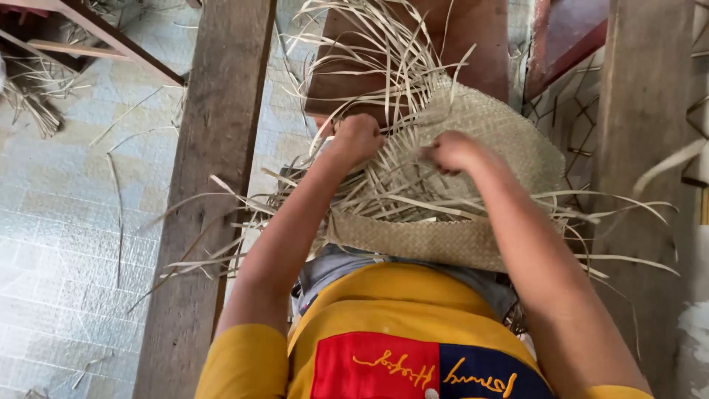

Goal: Weaving a mat using dried plant fibers on a wooden frame.

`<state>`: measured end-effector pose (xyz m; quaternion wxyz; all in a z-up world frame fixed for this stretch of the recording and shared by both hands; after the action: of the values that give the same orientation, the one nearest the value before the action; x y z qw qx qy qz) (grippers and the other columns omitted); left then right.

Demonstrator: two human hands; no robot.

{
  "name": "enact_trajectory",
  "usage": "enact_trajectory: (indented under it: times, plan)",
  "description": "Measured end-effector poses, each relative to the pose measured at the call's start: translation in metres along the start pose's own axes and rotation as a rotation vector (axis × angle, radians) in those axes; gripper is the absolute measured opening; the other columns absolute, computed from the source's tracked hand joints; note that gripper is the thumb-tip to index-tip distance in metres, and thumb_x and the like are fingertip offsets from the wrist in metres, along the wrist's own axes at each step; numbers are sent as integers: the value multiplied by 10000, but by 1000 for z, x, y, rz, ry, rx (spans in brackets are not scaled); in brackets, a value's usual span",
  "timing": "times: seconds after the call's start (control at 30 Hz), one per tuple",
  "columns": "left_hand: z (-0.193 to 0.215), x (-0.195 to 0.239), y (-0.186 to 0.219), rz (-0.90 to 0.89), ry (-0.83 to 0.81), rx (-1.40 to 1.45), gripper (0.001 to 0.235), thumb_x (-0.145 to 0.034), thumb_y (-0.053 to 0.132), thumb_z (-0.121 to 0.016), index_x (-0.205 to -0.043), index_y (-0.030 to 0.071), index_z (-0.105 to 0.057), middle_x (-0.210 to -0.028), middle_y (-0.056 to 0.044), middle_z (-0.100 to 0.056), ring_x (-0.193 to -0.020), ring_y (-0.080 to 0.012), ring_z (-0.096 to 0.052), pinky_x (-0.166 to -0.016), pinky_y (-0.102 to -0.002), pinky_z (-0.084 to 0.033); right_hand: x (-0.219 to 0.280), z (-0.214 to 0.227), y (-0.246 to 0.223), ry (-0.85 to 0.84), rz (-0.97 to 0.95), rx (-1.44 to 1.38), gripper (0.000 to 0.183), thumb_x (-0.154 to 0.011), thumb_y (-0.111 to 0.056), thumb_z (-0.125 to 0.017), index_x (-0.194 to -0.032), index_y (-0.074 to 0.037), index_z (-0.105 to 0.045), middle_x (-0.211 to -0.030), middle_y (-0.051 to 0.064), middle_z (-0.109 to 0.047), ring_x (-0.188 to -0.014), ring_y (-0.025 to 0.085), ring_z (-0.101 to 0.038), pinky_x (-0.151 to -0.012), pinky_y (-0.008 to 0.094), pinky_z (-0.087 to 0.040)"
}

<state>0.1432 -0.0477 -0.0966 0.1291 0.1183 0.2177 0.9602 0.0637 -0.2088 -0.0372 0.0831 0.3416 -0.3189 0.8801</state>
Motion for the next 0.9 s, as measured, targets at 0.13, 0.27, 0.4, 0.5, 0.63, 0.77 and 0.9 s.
enact_trajectory:
  times: [0.13,0.27,0.4,0.5,0.63,0.77,0.9]
  plan:
    - [-15,-3,10,-53,-70,328,172,-714,314,-643,-688,147,-674,-691,-49,-617,-743,-261,-632,-685,-365,-513,-9,-19,-6,65,39,193,538,-821,-537,-492,-870,-22,-639,-761,151,-634,-755,298,-608,-656,426,-494]
    - [0,-9,9,-94,179,265,259,-726,283,-643,-693,27,-629,-668,-148,-610,-719,-363,-606,-636,-463,-487,6,-21,-29,181,134,234,524,-807,-541,-535,-981,-58,-643,-936,164,-633,-952,369,-584,-778,477,-479]
    - [-4,-17,14,-55,164,192,234,-711,338,-630,-800,122,-647,-778,-74,-628,-824,-280,-620,-729,-404,-506,-16,-33,-10,189,149,324,494,-749,-530,-577,-963,-89,-632,-932,173,-636,-958,376,-581,-791,496,-472]
    - [-13,-17,22,-6,-104,475,334,-777,416,-624,-632,119,-665,-565,-31,-621,-601,-205,-631,-635,-316,-516,-21,-36,-5,259,165,423,443,-753,-480,-576,-1014,-125,-625,-886,139,-649,-964,340,-583,-842,484,-418]
    - [-57,-41,20,60,-280,596,540,-673,613,-621,-717,76,-648,-679,-116,-635,-709,-258,-642,-666,-382,-502,-22,-34,3,314,177,463,393,-751,-378,-576,-1054,-128,-593,-859,130,-644,-966,320,-573,-870,495,-368]
    - [-36,-51,34,119,-382,618,583,-662,602,-643,-771,29,-623,-719,-137,-584,-683,-262,-589,-598,-402,-476,1,-8,-15,436,163,369,380,-803,-386,-555,-1047,-95,-572,-851,161,-615,-964,330,-563,-911,508,-316]
    - [20,-37,82,-25,-503,429,807,-660,731,-500,-959,-7,-629,-1026,-234,-601,-1039,-364,-558,-882,-428,-435,6,11,-17,632,216,379,381,-822,-481,-544,-946,-123,-581,-777,103,-583,-920,294,-571,-869,481,-337]
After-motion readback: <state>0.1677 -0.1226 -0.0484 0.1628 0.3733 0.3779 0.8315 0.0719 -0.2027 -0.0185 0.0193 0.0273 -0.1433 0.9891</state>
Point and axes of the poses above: each hand's wrist, its own x-axis away from the middle knuckle, its own z-axis out of the back of the hand, y = z × x, the point moved 9 cm from there along -x, towards the middle knuckle
